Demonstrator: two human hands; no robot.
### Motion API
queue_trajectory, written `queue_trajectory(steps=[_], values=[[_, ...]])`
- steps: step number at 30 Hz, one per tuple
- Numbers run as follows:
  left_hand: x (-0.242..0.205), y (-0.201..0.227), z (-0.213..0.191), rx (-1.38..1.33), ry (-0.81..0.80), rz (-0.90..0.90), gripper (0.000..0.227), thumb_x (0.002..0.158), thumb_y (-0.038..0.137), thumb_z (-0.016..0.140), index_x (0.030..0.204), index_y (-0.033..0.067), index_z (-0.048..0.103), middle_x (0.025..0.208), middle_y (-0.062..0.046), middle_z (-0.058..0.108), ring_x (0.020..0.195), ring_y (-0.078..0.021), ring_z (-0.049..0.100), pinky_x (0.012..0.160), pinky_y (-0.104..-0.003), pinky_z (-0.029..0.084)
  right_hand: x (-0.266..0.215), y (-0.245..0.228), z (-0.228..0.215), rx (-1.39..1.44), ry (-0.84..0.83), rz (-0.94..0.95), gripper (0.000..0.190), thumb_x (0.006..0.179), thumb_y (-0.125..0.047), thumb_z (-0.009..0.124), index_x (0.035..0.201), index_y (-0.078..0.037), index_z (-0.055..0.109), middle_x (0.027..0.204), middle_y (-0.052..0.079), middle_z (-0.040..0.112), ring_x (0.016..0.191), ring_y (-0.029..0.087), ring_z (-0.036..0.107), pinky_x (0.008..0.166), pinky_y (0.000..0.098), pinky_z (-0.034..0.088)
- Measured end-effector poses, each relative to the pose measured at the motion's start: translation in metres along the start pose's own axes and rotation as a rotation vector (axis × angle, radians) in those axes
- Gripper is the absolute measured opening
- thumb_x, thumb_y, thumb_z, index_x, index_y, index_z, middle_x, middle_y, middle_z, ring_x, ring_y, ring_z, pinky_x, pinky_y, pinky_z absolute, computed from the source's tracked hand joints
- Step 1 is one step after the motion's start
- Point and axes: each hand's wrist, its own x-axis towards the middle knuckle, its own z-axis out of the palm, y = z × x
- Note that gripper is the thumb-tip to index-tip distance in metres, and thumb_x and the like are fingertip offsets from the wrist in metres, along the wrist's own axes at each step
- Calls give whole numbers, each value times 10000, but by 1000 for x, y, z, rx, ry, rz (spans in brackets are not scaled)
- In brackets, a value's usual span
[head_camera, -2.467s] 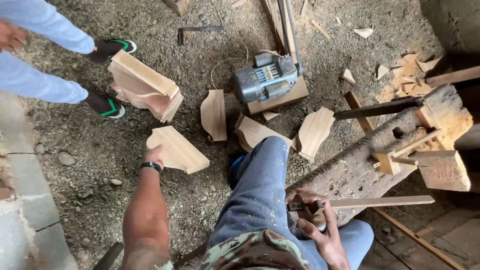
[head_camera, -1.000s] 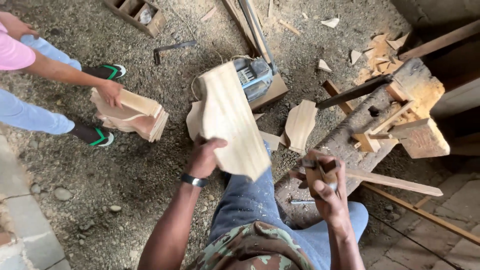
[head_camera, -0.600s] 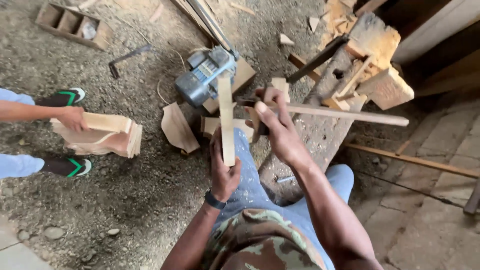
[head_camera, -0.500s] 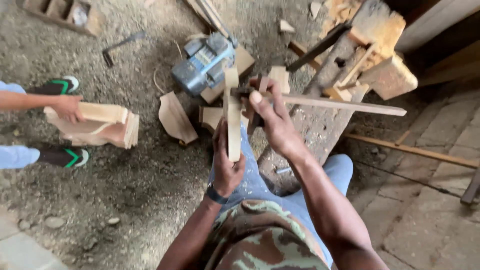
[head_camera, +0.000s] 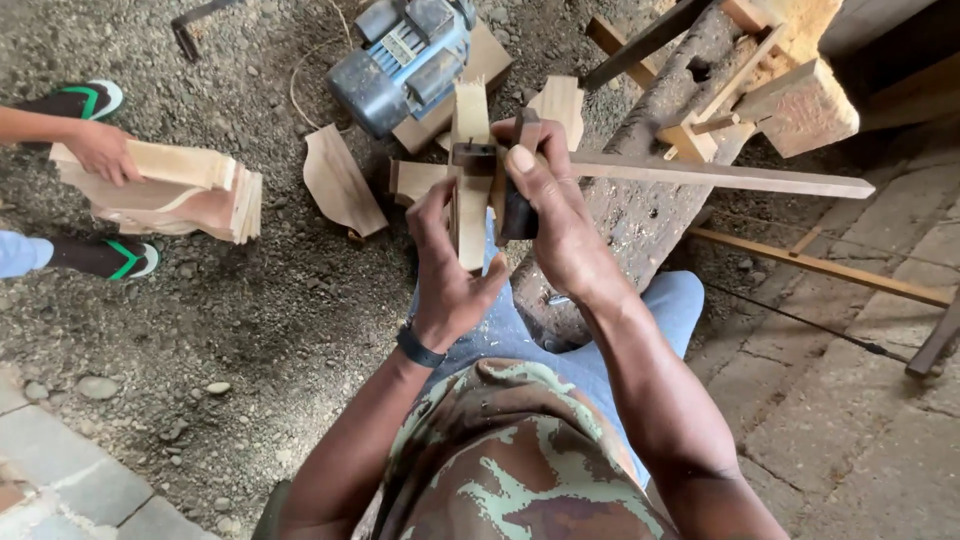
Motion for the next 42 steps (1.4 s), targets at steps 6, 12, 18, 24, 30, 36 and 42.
queue_trajectory(steps=[6, 12, 18, 24, 30, 36, 42], values=[[16, 39, -8, 118, -148, -143, 1124, 726, 131, 723, 1658, 144, 95, 1388, -292, 275, 1301, -552, 383, 1048, -730, 425, -4, 18, -4, 108, 3, -38, 401, 1037, -412, 513, 1289, -105, 463, 881, 41, 459, 756, 137, 529, 679, 280, 474], [16, 42, -9, 53, -169, -128, 1193, 671, -162, 609, 1667, 164, 39, 1549, -334, 197, 1419, -594, 327, 1081, -710, 434, -9, 25, -7, 114, 6, -35, 383, 1029, -404, 520, 1275, -118, 456, 1019, 83, 458, 864, 153, 461, 796, 325, 424], [15, 37, -11, 67, -178, -136, 1162, 664, -154, 586, 1651, 109, 32, 1599, -347, 157, 1444, -588, 287, 1043, -707, 469, -14, 24, -3, 109, 13, 18, 415, 1011, -398, 533, 1299, -115, 440, 1086, 95, 431, 986, 204, 467, 869, 373, 414], [19, 35, -11, 42, -201, -156, 1135, 692, -138, 575, 1642, 97, 0, 1603, -362, 138, 1446, -607, 275, 1057, -700, 475, -10, 37, 3, 132, 60, -55, 390, 975, -367, 582, 1257, -130, 452, 1309, 158, 458, 1226, 251, 422, 1038, 423, 328], [12, 39, -10, 81, -207, -169, 1098, 747, -60, 609, 1648, 109, 3, 1632, -314, 125, 1474, -566, 281, 1117, -614, 473, -16, 35, 15, 151, 137, -106, 330, 947, -303, 598, 1173, -90, 485, 1414, 196, 457, 1376, 276, 377, 1174, 455, 246], [-1, 35, -8, 125, -182, -159, 1071, 764, -50, 613, 1651, 99, 32, 1647, -289, 130, 1481, -541, 291, 1140, -582, 456, -13, 26, 22, 132, 166, -89, 315, 930, -289, 601, 1139, -83, 487, 1347, 202, 467, 1308, 281, 397, 1108, 435, 286], [-54, 14, 1, 162, -217, -70, 1003, 799, -32, 602, 1631, 37, 46, 1664, -298, 134, 1509, -506, 281, 1152, -549, 480, 38, 24, -3, 251, 217, 102, 252, 894, -247, 593, 1073, -109, 481, 1142, 177, 595, 1051, 244, 563, 862, 356, 452]])
